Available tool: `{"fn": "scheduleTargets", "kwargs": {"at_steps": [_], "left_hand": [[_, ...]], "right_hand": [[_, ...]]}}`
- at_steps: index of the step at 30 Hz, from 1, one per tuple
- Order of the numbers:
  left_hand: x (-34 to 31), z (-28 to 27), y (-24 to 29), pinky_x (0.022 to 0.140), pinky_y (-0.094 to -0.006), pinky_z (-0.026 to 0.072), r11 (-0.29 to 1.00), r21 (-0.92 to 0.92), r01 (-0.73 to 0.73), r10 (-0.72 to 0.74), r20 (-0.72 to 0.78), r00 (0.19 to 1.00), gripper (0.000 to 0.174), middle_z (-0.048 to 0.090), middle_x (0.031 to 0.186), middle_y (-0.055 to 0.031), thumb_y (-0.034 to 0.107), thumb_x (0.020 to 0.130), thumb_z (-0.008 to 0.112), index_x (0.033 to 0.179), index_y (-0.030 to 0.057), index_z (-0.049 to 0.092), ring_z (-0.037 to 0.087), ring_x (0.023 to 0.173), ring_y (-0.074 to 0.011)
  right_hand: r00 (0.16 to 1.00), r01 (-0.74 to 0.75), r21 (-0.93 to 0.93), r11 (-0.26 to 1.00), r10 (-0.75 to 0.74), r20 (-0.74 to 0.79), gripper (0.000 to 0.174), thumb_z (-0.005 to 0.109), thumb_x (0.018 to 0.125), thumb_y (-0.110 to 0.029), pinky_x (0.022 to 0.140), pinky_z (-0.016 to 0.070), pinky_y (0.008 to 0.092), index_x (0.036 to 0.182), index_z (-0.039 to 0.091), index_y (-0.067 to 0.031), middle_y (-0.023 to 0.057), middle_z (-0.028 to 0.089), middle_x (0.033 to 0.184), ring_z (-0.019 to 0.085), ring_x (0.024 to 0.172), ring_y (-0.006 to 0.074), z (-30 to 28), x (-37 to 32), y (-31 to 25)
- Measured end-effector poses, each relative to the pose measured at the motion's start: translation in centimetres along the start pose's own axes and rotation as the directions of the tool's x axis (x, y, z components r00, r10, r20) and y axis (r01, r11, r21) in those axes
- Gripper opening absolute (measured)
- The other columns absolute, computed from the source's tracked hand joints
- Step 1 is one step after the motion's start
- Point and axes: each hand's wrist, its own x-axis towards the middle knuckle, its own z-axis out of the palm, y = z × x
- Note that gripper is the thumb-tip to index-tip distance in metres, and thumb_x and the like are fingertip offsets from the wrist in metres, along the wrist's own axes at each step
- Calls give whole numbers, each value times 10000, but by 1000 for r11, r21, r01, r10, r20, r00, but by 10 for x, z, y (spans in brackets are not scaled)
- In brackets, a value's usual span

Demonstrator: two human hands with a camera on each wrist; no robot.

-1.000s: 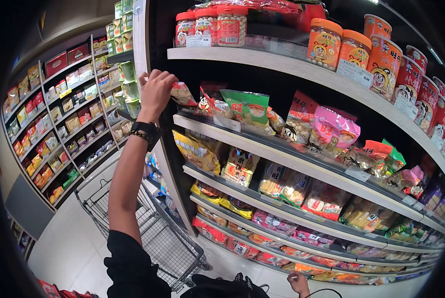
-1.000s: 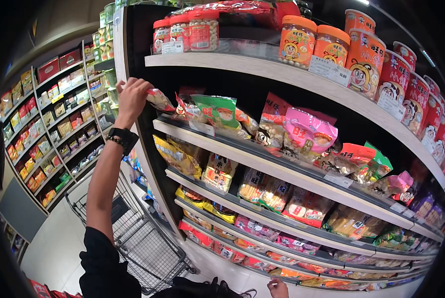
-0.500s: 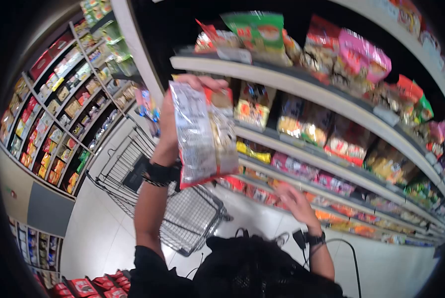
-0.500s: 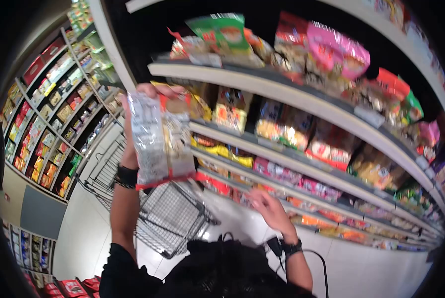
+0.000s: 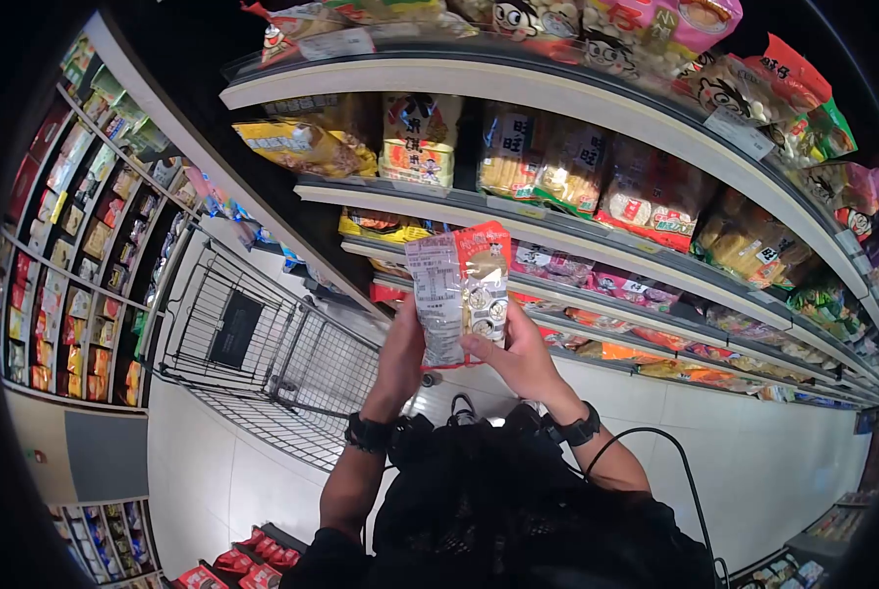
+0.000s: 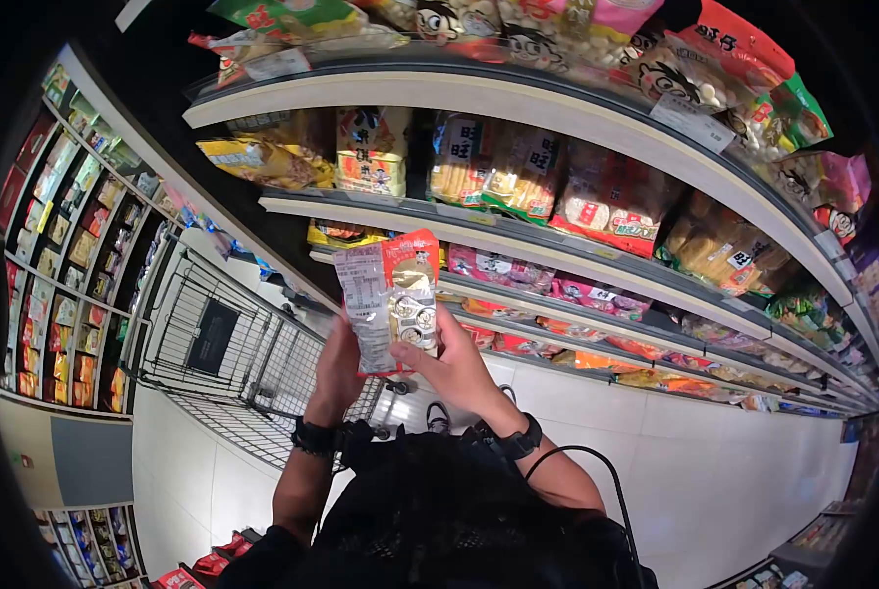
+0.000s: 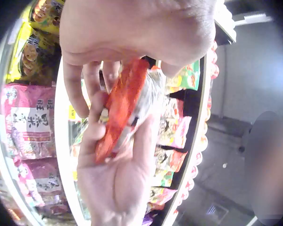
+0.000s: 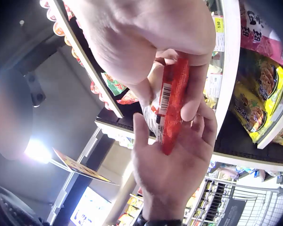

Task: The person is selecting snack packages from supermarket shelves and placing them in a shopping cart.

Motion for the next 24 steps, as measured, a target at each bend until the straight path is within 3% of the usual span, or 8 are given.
{"fn": "scheduleTargets", "kwargs": {"at_steps": [2,11,16,18,20,22,23,24], "left_hand": [[-3,16,-17,906,-305,459,945,326,-30,54,-64,997,489,523,1207,-95,239,936,555,1314,6,350,532,1080,-149],[19,77,-29,842,-299,491,937,350,4,45,-131,990,514,544,1166,-96,237,916,599,1304,5,353,556,1014,-146],[27,98,-51,811,-296,504,944,323,-60,135,-214,968,468,550,1158,-95,185,924,581,1295,-3,367,562,999,-142],[28,96,-59,808,-292,504,934,348,-85,203,-319,926,423,553,1157,-87,137,928,561,1286,-6,387,567,990,-129],[29,93,-60,851,-312,491,939,340,-54,206,-429,880,407,552,1162,-80,94,926,547,1293,2,397,567,1016,-147],[30,88,-63,929,-377,455,749,641,-166,476,-347,808,474,525,1216,-140,69,902,566,1333,18,375,543,1113,-223],[29,92,-62,994,-417,400,572,801,-178,559,-222,799,591,472,1301,-185,-15,824,581,1367,27,352,481,1216,-293],[25,96,-58,994,-417,400,587,790,-176,557,-236,796,591,472,1301,-185,-15,824,581,1367,27,352,481,1216,-293]], "right_hand": [[995,103,-138,985,-100,30,528,654,890,-161,859,471,274,1313,384,2,72,583,1149,556,1026,115,-14,5,3],[987,-15,-138,990,37,155,541,653,884,-190,898,456,287,1309,386,10,100,565,1176,554,1054,145,-82,15,-21],[972,-92,-72,993,105,209,538,657,868,-178,903,459,310,1289,391,24,122,572,1153,563,1059,163,-106,19,-17],[978,-3,-216,976,48,204,554,654,859,-173,881,474,322,1294,372,23,146,544,1177,561,1085,188,-105,25,-3],[985,174,-505,845,-158,76,588,656,851,-183,862,482,331,1307,344,18,172,497,1229,559,1082,208,-99,29,4],[978,201,-512,835,-145,147,625,643,860,-217,844,485,340,1338,307,6,168,450,1275,559,1055,217,-93,31,9],[975,79,-316,945,-8,220,619,638,867,-234,845,481,332,1339,316,4,154,463,1257,557,1040,206,-84,31,2],[945,-74,-120,990,108,309,613,632,874,-251,845,477,324,1341,324,1,140,477,1238,554,1026,195,-78,31,-1]]}}
